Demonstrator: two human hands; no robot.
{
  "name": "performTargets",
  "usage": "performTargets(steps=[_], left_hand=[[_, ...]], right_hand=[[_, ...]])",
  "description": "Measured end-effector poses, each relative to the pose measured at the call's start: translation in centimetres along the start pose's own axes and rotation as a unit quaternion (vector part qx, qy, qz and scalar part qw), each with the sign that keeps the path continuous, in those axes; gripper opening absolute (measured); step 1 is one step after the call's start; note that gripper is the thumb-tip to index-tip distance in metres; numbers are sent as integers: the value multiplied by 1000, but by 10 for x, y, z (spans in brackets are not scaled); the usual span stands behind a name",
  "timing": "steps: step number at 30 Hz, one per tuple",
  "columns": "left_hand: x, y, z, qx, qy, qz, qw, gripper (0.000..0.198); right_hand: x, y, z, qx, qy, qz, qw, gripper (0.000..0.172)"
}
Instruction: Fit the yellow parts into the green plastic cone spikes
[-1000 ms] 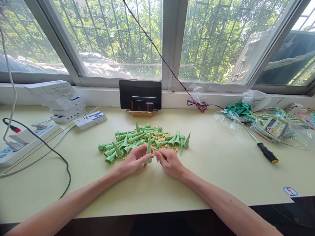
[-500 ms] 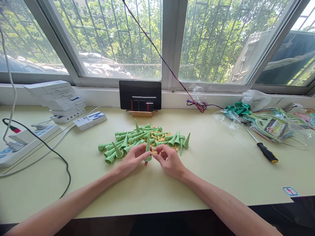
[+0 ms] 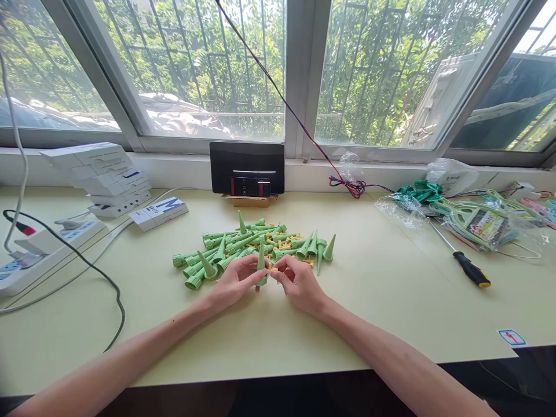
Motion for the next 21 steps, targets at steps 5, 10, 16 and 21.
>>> performTargets(steps=[5,10,16,21], left_hand=[[0,-1,-1,-10,26,-7,1000,26],[1,-1,0,-18,38,-1,999,25],[0,-2,-3,-26,48,10,998,24],[-1,-2,-3,-31,56,18,998,24]], right_hand=[[0,0,1,8,-11,2,1000,24],[0,-1,0,11,-30,2,999,29],[1,-1,1,29,-59,1,998,31],[1,-1,2,46,-88,-2,995,37]])
Point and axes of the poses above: each hand's wrist, its own y-axis towards the middle knuckle, its own x-axis out of the back of the hand, z = x × y, the point moved 6 cm from there along y, towards the middle knuckle
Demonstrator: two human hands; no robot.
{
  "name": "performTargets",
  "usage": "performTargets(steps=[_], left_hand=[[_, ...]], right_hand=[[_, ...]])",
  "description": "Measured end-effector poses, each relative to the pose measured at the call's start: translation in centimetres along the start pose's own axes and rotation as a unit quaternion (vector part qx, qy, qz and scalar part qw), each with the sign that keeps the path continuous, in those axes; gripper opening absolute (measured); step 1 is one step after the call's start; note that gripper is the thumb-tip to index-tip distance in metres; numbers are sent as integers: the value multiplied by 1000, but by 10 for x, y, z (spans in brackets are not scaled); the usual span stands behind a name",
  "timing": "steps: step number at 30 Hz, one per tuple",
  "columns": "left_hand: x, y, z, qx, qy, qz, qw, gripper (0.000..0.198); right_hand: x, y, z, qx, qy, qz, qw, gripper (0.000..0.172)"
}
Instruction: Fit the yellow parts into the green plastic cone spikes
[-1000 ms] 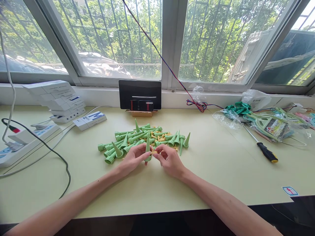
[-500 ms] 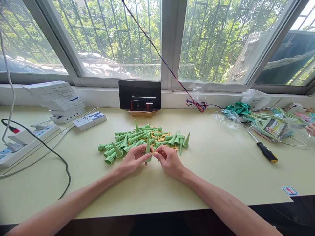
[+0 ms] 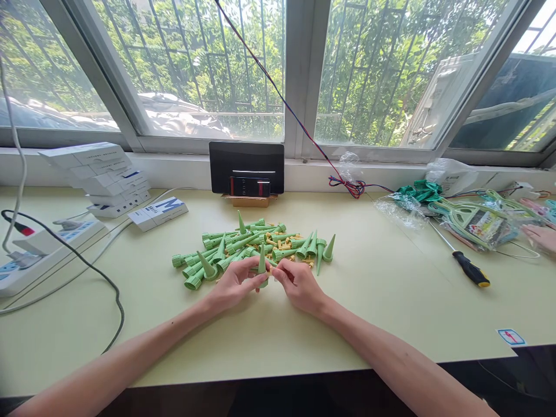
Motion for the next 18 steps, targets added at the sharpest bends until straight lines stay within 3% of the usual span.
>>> performTargets(steps=[18], left_hand=[[-2,0,-2,-2,20,6,1000,27]], right_hand=[[-1,-1,5,15,-22,8,1000,50]])
Point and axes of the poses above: each hand's wrist, its own y-axis towards the middle knuckle, its own x-axis out of the back of the hand, z = x × y, the point moved 6 cm from there along y, towards the middle knuckle
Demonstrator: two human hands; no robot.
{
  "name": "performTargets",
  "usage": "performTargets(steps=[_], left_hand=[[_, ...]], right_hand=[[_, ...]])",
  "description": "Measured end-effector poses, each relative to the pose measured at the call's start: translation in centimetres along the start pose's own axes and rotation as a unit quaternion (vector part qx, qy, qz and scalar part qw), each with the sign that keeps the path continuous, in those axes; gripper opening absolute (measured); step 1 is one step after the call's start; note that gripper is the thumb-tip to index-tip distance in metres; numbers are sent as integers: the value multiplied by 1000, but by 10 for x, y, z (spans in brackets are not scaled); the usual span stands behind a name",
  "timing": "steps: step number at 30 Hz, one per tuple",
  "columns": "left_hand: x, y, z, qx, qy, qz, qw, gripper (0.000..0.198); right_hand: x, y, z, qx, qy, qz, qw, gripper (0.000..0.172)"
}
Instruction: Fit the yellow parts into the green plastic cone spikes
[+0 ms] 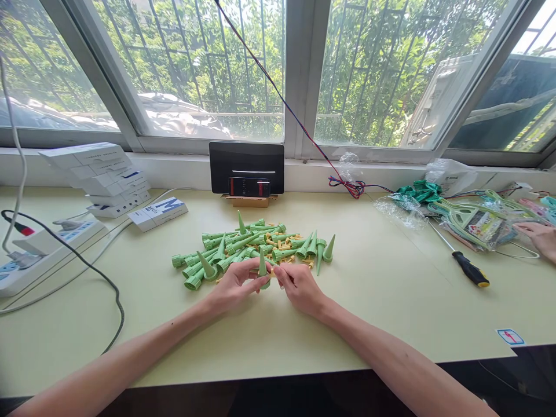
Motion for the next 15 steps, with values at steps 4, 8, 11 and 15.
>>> performTargets(steps=[4,8,11,15], left_hand=[[1,0,-1,1,0,-11,1000,25],[5,0,-1,5,2,-49,999,23],[8,1,0,0,-2,-64,998,21],[10,2,3,-10,2,-77,997,19]], right_hand=[[0,0,-6,-26,22,-7,999,48],[0,-1,-8,-57,75,-9,996,33],[2,0,-5,-52,78,-21,995,26],[6,0,-2,-34,79,-44,995,24]])
Point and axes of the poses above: each hand's wrist, its own y-axis towards the middle knuckle, its own x-axis out of the back of the hand, z = x × y, the point moved 6 cm from there along y, towards the middle knuckle
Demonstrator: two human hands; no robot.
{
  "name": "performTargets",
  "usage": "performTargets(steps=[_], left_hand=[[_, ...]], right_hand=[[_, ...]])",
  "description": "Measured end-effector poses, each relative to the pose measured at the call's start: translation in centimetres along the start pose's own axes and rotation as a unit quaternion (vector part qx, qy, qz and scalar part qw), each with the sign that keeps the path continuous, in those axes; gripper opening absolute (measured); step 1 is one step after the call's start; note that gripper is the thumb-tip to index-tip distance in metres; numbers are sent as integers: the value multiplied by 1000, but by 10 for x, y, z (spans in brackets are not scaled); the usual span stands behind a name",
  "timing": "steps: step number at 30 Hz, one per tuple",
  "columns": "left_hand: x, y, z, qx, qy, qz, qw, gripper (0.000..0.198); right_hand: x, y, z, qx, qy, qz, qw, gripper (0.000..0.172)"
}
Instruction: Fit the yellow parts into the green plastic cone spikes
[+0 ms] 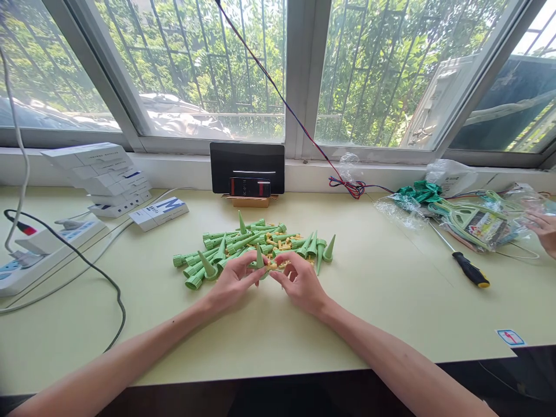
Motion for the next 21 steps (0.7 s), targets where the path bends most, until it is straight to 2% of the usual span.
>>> performTargets(steps=[21], left_hand=[[-3,-1,1,-3,34,19,999,15]], right_hand=[[0,0,-9,-10,57,-11,998,24]])
Point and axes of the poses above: each hand's wrist, its own y-axis towards the middle knuckle, its own x-axis out of the back of the hand, z = x × y, the point moved 6 cm from there along y, towards the middle knuckle
